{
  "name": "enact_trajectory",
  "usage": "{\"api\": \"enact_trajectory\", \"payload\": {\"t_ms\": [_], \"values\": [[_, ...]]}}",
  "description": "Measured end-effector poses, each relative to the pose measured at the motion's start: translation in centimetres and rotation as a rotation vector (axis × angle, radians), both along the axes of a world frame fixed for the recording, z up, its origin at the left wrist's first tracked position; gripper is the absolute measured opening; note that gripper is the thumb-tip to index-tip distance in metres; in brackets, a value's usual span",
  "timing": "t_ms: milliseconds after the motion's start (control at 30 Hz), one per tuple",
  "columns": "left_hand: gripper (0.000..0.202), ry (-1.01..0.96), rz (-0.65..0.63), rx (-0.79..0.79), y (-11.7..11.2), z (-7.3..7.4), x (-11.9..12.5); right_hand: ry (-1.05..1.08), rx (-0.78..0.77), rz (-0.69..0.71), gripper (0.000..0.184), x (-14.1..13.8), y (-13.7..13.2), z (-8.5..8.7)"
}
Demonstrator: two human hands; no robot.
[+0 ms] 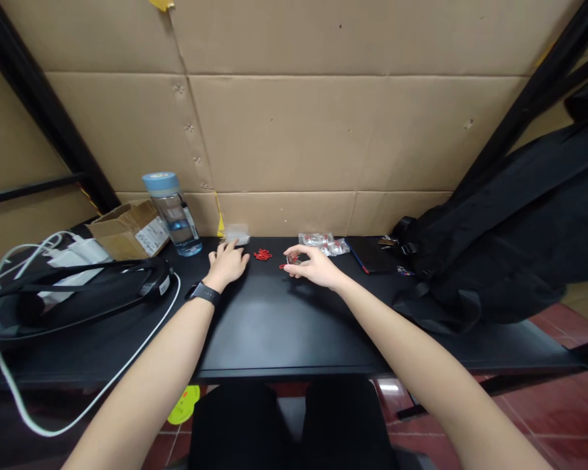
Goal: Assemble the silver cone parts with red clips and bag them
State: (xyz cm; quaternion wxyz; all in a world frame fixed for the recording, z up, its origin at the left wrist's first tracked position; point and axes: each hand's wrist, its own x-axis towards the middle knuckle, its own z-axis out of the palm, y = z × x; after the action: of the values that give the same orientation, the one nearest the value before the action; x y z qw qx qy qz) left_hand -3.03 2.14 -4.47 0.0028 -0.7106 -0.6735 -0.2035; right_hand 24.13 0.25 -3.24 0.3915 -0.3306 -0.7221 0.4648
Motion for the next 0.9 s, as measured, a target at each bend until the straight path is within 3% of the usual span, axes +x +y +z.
{"api": "enact_trajectory", "payload": {"t_ms": [167,333,433,567,633,700,900], "values": [[0.041,0.062,0.026,-0.103,1.0,-0.4,-2.2,0.014,0.009,-0.010,0.043,0.3,-0.1,0.5],[0.031,0.113,0.040,0.110,-0.7,2.1,-1.9,0.045,0.012,-0.031,0.046,0.7,0.4,0.5],[0.025,0.040,0.051,0.211,-1.9,3.5,-1.2,-0.040,0.107,-0.056,0.041,1.2,0.7,0.7],[0.038,-0.053,-0.180,0.157,-3.6,3.9,1.5,-0.311,0.434,-0.092,0.033,2.5,0.8,1.7],[0.031,-0.029,-0.287,0.088,-4.5,3.9,3.2,-0.436,0.540,-0.087,0.034,3.0,0.6,2.4],[0.008,0.058,-0.390,0.027,-5.3,3.7,4.7,-0.530,0.557,-0.057,0.035,3.4,0.3,3.0],[0.013,0.151,-0.616,-0.023,-6.9,3.4,6.8,-0.621,0.529,0.067,0.040,3.8,-0.8,4.1]]}}
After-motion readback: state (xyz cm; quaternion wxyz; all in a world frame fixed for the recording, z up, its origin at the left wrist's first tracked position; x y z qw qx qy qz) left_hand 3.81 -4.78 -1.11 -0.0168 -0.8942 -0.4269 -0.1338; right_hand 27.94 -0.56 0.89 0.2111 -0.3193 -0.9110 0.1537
